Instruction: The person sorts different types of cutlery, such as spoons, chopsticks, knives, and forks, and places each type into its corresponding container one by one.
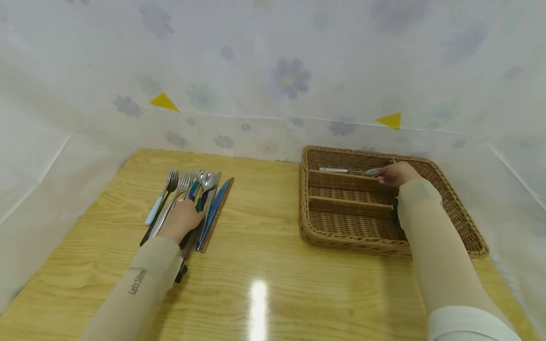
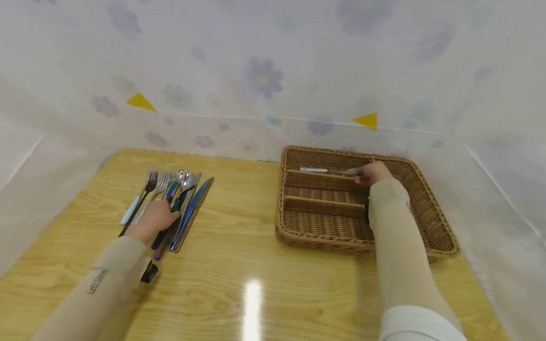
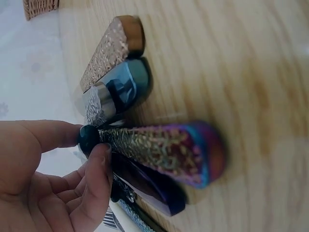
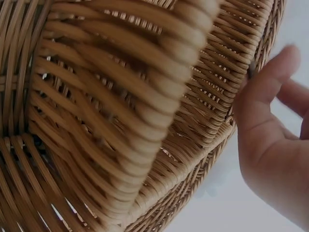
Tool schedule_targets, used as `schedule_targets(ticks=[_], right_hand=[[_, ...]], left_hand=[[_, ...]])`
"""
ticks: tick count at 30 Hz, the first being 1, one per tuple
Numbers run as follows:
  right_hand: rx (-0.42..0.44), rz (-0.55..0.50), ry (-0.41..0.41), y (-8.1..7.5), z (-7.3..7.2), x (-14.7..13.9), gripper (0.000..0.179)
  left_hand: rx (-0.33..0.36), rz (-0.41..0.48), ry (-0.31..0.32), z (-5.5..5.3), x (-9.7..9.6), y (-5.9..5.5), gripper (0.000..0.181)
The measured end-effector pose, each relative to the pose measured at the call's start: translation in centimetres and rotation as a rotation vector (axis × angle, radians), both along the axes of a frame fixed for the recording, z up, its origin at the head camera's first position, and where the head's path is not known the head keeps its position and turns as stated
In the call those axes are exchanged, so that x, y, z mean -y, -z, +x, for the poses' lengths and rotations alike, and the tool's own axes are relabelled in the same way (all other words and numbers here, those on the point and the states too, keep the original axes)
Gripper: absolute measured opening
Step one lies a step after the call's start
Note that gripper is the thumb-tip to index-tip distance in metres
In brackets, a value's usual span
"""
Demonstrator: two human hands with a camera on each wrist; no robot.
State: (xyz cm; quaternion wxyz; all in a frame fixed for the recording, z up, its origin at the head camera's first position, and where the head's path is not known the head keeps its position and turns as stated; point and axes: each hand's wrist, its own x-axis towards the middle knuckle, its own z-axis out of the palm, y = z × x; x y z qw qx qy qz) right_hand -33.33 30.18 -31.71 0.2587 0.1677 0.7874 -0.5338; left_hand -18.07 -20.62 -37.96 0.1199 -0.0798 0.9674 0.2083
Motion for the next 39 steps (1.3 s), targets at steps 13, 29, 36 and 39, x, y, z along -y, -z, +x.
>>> schedule_targets(ticks=[13,29,36,39], right_hand=[[-0.012,0.015,-0.108,-0.7,1.5,-1.8,0.065],[-0.1,0.102,-0.176,-2.0,2.4,-1.8,0.062],[-0.115,0.108,-0.219,-2.0,2.0,-1.3,0.062],[-0.124,0.111,-0.242,-2.0,2.1,-0.9,0.062]], left_hand=[[-0.016,0.054,0.019,-1.1,-0.5,0.2,0.028],[-0.101,0.345,-0.099,-2.4,-0.4,-0.4,0.036],[-0.108,0.517,-0.136,-2.7,-1.2,-1.5,0.037],[-0.107,0.535,-0.114,-2.5,-1.9,-2.1,0.042]])
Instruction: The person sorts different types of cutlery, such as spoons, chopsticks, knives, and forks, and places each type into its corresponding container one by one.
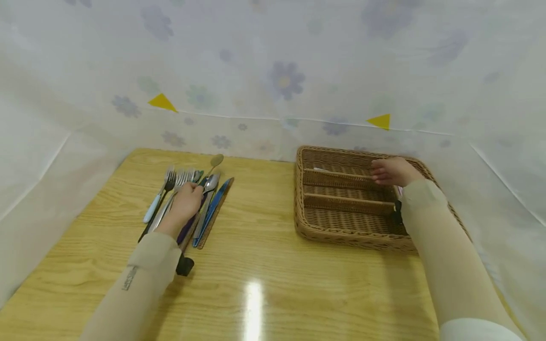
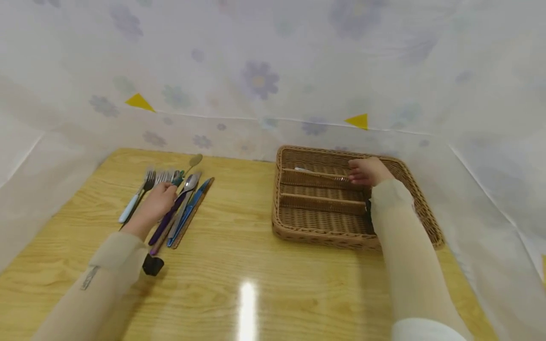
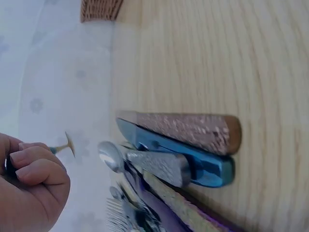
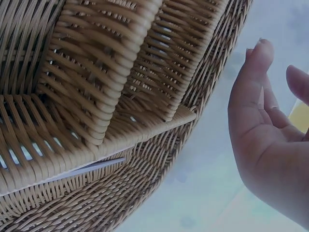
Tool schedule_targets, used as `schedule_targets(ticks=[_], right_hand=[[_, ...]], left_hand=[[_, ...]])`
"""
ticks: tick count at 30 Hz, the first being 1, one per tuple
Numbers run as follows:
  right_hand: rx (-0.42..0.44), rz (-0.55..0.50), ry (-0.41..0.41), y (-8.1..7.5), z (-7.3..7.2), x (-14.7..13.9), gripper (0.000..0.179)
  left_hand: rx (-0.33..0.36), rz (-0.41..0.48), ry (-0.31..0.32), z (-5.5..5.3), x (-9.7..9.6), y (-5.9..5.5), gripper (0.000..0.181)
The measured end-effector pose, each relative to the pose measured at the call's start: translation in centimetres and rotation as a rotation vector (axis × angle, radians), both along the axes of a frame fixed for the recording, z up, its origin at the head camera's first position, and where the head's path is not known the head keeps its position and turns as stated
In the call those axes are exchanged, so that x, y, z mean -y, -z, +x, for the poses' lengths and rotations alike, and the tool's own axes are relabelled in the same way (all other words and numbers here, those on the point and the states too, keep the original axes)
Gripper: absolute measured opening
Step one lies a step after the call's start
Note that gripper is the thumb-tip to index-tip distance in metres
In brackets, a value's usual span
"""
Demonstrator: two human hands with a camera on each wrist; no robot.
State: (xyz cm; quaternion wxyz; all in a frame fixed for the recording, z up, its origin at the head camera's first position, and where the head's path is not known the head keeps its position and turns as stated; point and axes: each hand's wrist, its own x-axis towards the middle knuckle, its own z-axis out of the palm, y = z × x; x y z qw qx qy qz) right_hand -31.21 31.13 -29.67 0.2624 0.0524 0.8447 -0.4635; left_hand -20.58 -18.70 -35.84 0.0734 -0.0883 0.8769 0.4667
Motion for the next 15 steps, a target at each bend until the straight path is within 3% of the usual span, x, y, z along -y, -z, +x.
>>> schedule_targets(ticks=[4,10,15], right_hand=[[-0.01,-0.001,-0.03,0.0,0.5,0.5,0.063],[-0.016,-0.016,-0.011,0.1,1.0,1.3,0.059],[-0.028,-0.021,-0.037,0.1,1.3,2.2,0.062]], left_hand=[[-0.013,0.043,0.019,0.8,-1.1,-1.1,0.048],[-0.076,0.137,0.032,2.0,-2.4,-2.2,0.031],[-0.024,0.297,0.097,2.9,-2.7,-2.9,0.025]])
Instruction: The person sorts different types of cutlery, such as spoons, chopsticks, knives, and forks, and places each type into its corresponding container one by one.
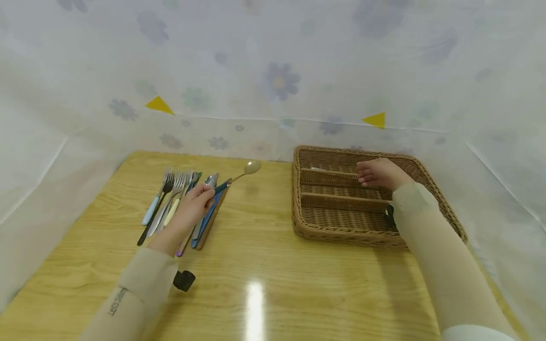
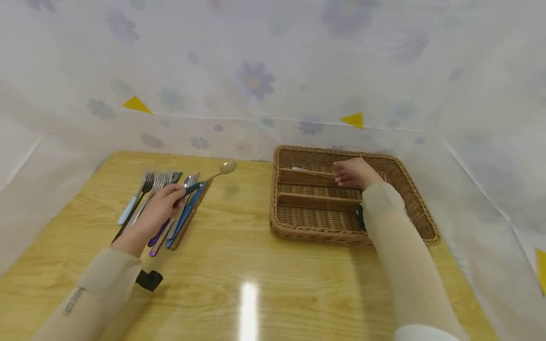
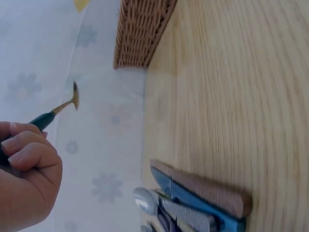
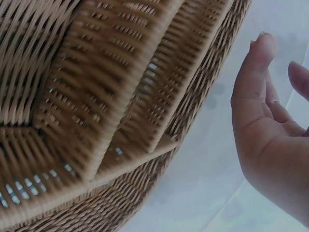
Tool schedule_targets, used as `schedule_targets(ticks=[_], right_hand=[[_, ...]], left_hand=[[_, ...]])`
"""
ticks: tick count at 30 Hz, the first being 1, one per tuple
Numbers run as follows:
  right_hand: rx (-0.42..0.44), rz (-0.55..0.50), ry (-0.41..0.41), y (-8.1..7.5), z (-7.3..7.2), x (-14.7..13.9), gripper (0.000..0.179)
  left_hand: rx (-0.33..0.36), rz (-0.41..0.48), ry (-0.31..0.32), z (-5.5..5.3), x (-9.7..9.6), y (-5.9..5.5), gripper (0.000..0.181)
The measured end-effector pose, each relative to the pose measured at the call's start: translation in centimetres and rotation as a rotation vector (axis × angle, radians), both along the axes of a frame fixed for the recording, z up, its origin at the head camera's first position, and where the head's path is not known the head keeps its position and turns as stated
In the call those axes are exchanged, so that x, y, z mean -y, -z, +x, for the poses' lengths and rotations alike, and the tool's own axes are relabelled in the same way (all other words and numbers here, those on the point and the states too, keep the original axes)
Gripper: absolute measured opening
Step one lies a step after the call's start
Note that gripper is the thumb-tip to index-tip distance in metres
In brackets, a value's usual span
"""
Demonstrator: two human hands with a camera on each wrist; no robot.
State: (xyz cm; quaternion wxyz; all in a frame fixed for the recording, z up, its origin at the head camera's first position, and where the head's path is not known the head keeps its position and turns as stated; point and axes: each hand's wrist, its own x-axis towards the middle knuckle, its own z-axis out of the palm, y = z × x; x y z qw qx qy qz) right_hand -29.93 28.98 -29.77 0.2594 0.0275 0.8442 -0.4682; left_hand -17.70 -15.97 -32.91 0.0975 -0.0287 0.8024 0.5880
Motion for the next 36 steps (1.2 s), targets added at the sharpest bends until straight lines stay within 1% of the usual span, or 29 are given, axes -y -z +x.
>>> schedule_targets(ticks=[2,4,6,9,11,14,17,19,21,23,25,27,29,31,32,34,36], right_hand=[[-0.006,-0.006,-0.008,0.0,0.2,0.4,0.062],[-0.013,-0.008,-0.01,0.0,0.4,0.9,0.061],[-0.019,-0.016,-0.018,0.0,0.5,1.3,0.061],[-0.02,-0.031,-0.048,-0.1,0.5,2.1,0.062],[-0.018,-0.046,-0.082,-0.1,0.4,2.9,0.063],[-0.005,-0.06,-0.151,-0.1,0.4,4.5,0.065],[0.038,-0.08,-0.229,0.0,0.6,6.2,0.066],[0.073,-0.099,-0.282,0.1,0.8,7.4,0.062],[0.109,-0.137,-0.311,0.1,1.1,8.4,0.056],[0.128,-0.168,-0.327,-0.1,1.4,9.2,0.047],[0.141,-0.185,-0.319,-0.3,1.6,9.6,0.04],[0.143,-0.181,-0.306,-0.5,1.7,9.8,0.038],[0.131,-0.161,-0.307,-0.6,1.8,9.5,0.04],[0.116,-0.14,-0.3,-0.7,1.8,9.1,0.041],[0.106,-0.133,-0.295,-0.7,1.7,8.7,0.042],[0.086,-0.12,-0.271,-0.6,1.3,7.7,0.044],[0.07,-0.115,-0.224,-0.3,0.8,6.6,0.046]], left_hand=[[0.028,0.054,0.014,0.2,-0.1,-0.1,0.028],[0.03,0.088,0.024,0.2,-0.2,0.0,0.033],[0.025,0.118,0.051,0.3,-0.5,0.0,0.037],[0.018,0.137,0.104,0.3,-1.1,0.1,0.038],[0.02,0.149,0.138,0.3,-1.7,0.1,0.037],[0.02,0.144,0.163,0.2,-2.7,-0.1,0.036],[0.019,0.153,0.206,0.0,-3.8,-0.2,0.035],[0.019,0.159,0.233,-0.2,-4.6,-0.2,0.036],[0.017,0.159,0.256,-0.5,-5.3,-0.2,0.036],[0.015,0.153,0.262,-0.6,-5.8,-0.1,0.037],[0.018,0.149,0.259,-0.7,-6.2,0.0,0.037],[0.027,0.153,0.253,-0.7,-6.5,0.1,0.036],[0.043,0.143,0.251,-0.8,-6.6,0.2,0.037],[0.053,0.091,0.249,-0.8,-6.3,0.5,0.04],[0.047,0.039,0.249,-0.9,-6.0,0.7,0.042],[0.015,-0.116,0.235,-1.2,-4.9,1.4,0.044],[-0.026,-0.308,0.193,-1.5,-3.1,2.2,0.044]])
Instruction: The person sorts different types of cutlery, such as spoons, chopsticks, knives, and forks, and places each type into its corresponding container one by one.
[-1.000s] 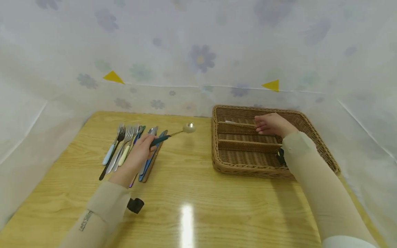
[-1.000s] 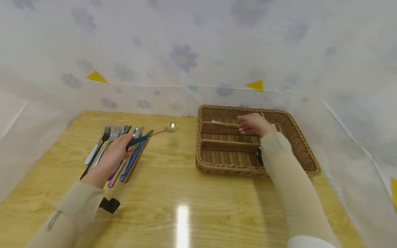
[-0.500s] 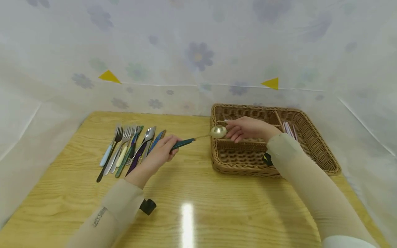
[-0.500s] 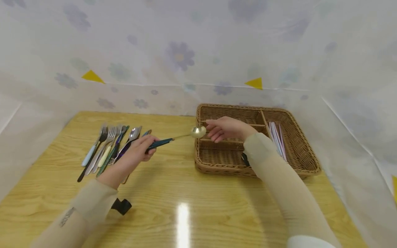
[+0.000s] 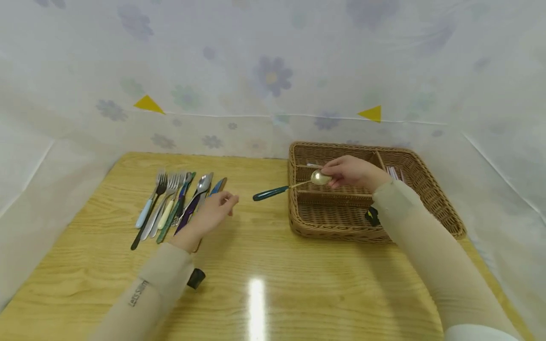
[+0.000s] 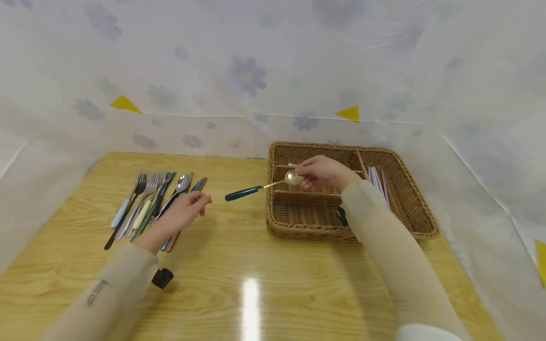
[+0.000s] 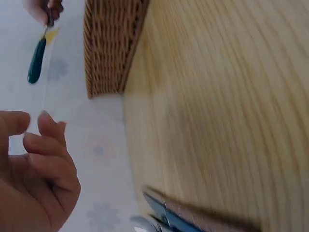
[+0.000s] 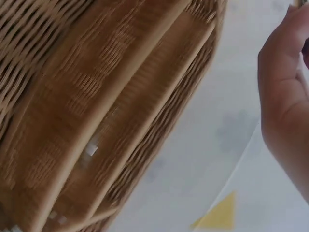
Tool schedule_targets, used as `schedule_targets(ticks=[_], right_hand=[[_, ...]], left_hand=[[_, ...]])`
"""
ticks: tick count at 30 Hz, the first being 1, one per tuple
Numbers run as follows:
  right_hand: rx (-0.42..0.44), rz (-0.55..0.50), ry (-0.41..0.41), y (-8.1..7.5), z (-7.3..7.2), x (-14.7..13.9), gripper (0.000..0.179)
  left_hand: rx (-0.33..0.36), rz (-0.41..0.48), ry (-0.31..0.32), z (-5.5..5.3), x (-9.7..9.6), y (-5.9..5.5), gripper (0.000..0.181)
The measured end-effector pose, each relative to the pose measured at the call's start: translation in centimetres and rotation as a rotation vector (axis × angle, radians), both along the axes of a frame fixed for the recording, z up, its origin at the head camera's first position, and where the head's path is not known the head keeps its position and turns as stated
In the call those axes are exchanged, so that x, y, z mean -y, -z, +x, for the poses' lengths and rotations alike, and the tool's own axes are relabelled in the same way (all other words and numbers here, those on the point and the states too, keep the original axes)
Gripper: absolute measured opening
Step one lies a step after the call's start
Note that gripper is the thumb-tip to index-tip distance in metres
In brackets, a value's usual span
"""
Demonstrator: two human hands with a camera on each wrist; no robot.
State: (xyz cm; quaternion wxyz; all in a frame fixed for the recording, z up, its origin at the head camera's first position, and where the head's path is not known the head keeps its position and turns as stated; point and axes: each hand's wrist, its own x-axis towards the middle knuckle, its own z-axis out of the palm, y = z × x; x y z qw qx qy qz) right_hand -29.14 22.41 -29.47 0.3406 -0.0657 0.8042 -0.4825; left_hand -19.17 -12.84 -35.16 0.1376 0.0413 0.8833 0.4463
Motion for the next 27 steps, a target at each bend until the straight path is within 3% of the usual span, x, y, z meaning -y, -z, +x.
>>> schedule_targets(ticks=[2,5,9,14,18,24,27], right_hand=[[-0.003,-0.005,0.062,0.3,-0.5,-1.4,0.048],[-0.003,-0.006,0.163,0.6,-1.1,-3.7,0.052],[-0.016,0.003,0.31,0.6,-1.6,-6.6,0.055],[-0.069,0.027,0.487,0.4,-1.9,-8.4,0.055],[-0.095,0.038,0.589,0.9,-2.0,-8.4,0.05],[-0.079,0.08,0.582,1.9,-1.9,-8.1,0.048],[-0.045,0.067,0.583,2.2,-1.9,-8.3,0.05]], left_hand=[[-0.054,-0.182,-0.054,-0.4,2.0,0.8,0.043],[-0.072,-0.389,-0.153,-0.8,4.8,1.8,0.038],[-0.046,-0.549,-0.199,-0.9,7.2,2.6,0.036],[-0.009,-0.569,-0.155,-1.0,7.7,3.0,0.036],[-0.033,-0.569,-0.153,-1.3,7.1,3.4,0.031],[-0.051,-0.604,-0.238,-1.6,6.6,3.9,0.025],[-0.035,-0.645,-0.228,-1.6,6.5,3.8,0.025]])
